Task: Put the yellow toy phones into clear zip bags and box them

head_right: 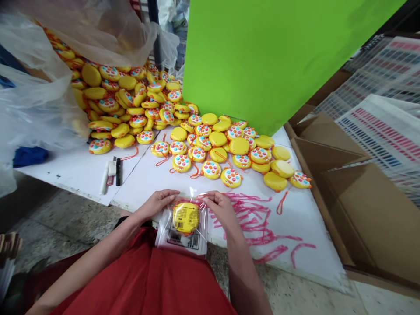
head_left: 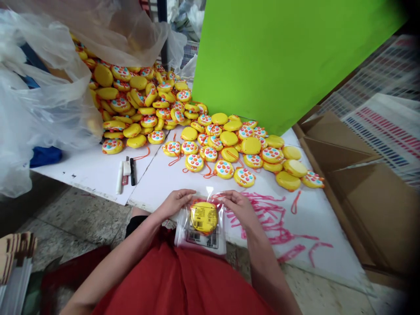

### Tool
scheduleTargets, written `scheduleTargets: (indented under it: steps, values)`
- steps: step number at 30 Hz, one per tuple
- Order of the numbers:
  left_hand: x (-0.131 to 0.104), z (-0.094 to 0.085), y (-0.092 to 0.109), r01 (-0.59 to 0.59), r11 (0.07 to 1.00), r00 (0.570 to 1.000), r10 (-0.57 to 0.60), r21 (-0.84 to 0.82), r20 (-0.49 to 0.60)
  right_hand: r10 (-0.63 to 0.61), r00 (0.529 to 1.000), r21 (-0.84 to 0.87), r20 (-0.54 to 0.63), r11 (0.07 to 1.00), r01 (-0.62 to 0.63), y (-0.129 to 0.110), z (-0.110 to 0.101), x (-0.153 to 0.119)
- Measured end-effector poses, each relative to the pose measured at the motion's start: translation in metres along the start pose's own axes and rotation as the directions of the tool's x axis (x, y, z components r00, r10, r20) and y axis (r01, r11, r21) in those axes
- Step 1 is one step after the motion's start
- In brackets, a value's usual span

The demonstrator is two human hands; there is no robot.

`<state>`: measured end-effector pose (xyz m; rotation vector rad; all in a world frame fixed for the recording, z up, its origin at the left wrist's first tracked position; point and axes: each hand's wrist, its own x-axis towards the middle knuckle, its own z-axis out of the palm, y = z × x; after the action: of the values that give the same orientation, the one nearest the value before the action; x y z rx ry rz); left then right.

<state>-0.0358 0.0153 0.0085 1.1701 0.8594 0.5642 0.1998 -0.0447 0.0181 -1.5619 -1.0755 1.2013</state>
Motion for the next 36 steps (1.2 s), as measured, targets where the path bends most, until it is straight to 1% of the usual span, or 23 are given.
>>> scheduleTargets:
  steps: [4, 7, 10, 13, 15, 17, 19, 20, 21, 22, 23, 24, 25, 26, 27, 28, 29, 30, 31, 32, 34, 35, 36]
  values:
    - [-0.003, -0.001, 0.005, 0.028, 0.998, 1.0, -0.027, -0.049, 0.012, -0.01, 0.999, -0.004, -0.037, 1.0, 0.01, 0.006, -0.008, 0.0]
    - [-0.003, 0.001, 0.006, 0.041, 0.997, 0.999, -0.042, -0.072, -0.01, -0.022, 0.998, 0.008, -0.05, 1.0, 0.022, 0.012, -0.01, 0.002]
    - [-0.003, 0.001, 0.005, 0.028, 0.996, 0.999, -0.031, -0.082, -0.04, -0.012, 0.998, 0.039, -0.058, 0.999, 0.015, 0.014, -0.008, 0.005]
    - [-0.003, 0.001, 0.006, -0.017, 0.998, 0.999, 0.014, -0.065, -0.044, 0.029, 0.996, 0.102, -0.079, 0.995, -0.021, 0.009, -0.002, 0.006]
    - [-0.003, 0.002, 0.007, -0.038, 0.999, 0.998, 0.037, -0.018, -0.046, 0.034, 0.998, 0.07, -0.051, 0.997, -0.03, 0.004, 0.003, 0.005]
    - [-0.004, 0.003, 0.007, -0.038, 0.996, 0.997, 0.043, 0.077, -0.066, 0.027, 0.999, 0.003, 0.028, 1.0, -0.027, -0.001, 0.007, 0.003]
    - [-0.004, 0.006, 0.006, -0.027, 0.982, 0.995, 0.045, 0.188, -0.089, 0.01, 0.998, -0.014, 0.067, 1.0, -0.009, -0.006, 0.004, 0.0]
    - [-0.005, 0.008, 0.006, -0.025, 0.971, 0.994, 0.048, 0.238, -0.094, -0.007, 0.999, -0.009, 0.048, 1.0, 0.008, -0.008, -0.002, -0.002]
    - [-0.006, 0.01, 0.005, -0.028, 0.957, 0.994, 0.058, 0.288, -0.096, -0.033, 0.999, -0.008, -0.002, 0.999, 0.033, -0.011, -0.01, -0.004]
    - [-0.007, 0.012, 0.005, -0.038, 0.936, 0.992, 0.076, 0.35, -0.096, -0.071, 0.993, -0.016, -0.09, 0.997, 0.07, -0.014, -0.02, -0.005]
    - [-0.008, 0.014, 0.005, -0.058, 0.904, 0.99, 0.107, 0.424, -0.093, -0.123, 0.968, -0.034, -0.219, 0.992, 0.118, -0.016, -0.032, -0.007]
    - [-0.008, 0.016, 0.005, -0.086, 0.856, 0.985, 0.15, 0.51, -0.084, -0.188, 0.905, -0.066, -0.382, 0.982, 0.176, -0.019, -0.046, -0.007]
    - [-0.009, 0.017, 0.005, -0.12, 0.792, 0.978, 0.198, 0.599, -0.066, -0.262, 0.791, -0.112, -0.553, 0.964, 0.242, -0.022, -0.06, -0.008]
    - [-0.01, 0.019, 0.005, -0.154, 0.716, 0.968, 0.247, 0.681, -0.041, -0.335, 0.63, -0.175, -0.7, 0.936, 0.304, -0.024, -0.073, -0.007]
    - [-0.01, 0.021, 0.005, -0.185, 0.637, 0.957, 0.289, 0.748, -0.008, -0.396, 0.461, -0.247, -0.794, 0.904, 0.35, -0.025, -0.085, -0.006]
    - [-0.01, 0.023, 0.004, -0.21, 0.557, 0.948, 0.317, 0.803, 0.028, -0.441, 0.325, -0.316, -0.836, 0.873, 0.372, -0.026, -0.094, -0.004]
    - [-0.01, 0.025, 0.003, -0.223, 0.479, 0.941, 0.334, 0.849, 0.059, -0.479, 0.251, -0.375, -0.841, 0.851, 0.367, -0.026, -0.1, -0.001]
    - [-0.009, 0.028, 0.002, -0.223, 0.403, 0.937, 0.34, 0.888, 0.081, -0.512, 0.243, -0.422, -0.824, 0.84, 0.34, -0.024, -0.104, 0.004]
    - [-0.008, 0.03, 0.0, -0.213, 0.33, 0.937, 0.337, 0.92, 0.096, -0.536, 0.296, -0.457, -0.791, 0.838, 0.297, -0.022, -0.104, 0.01]
    - [-0.008, 0.033, -0.002, -0.196, 0.26, 0.938, 0.33, 0.946, 0.103, -0.544, 0.386, -0.487, -0.745, 0.839, 0.244, -0.019, -0.102, 0.016]
    - [-0.006, 0.038, -0.006, -0.161, 0.141, 0.94, 0.322, 0.977, 0.108, -0.525, 0.591, -0.563, -0.613, 0.815, 0.14, -0.011, -0.092, 0.032]
    - [-0.005, 0.041, -0.008, -0.152, 0.097, 0.94, 0.322, 0.984, 0.113, -0.502, 0.678, -0.607, -0.537, 0.788, 0.103, -0.007, -0.085, 0.041]
    - [-0.004, 0.042, -0.009, -0.148, 0.063, 0.938, 0.325, 0.987, 0.12, -0.473, 0.744, -0.648, -0.472, 0.759, 0.071, -0.003, -0.079, 0.05]
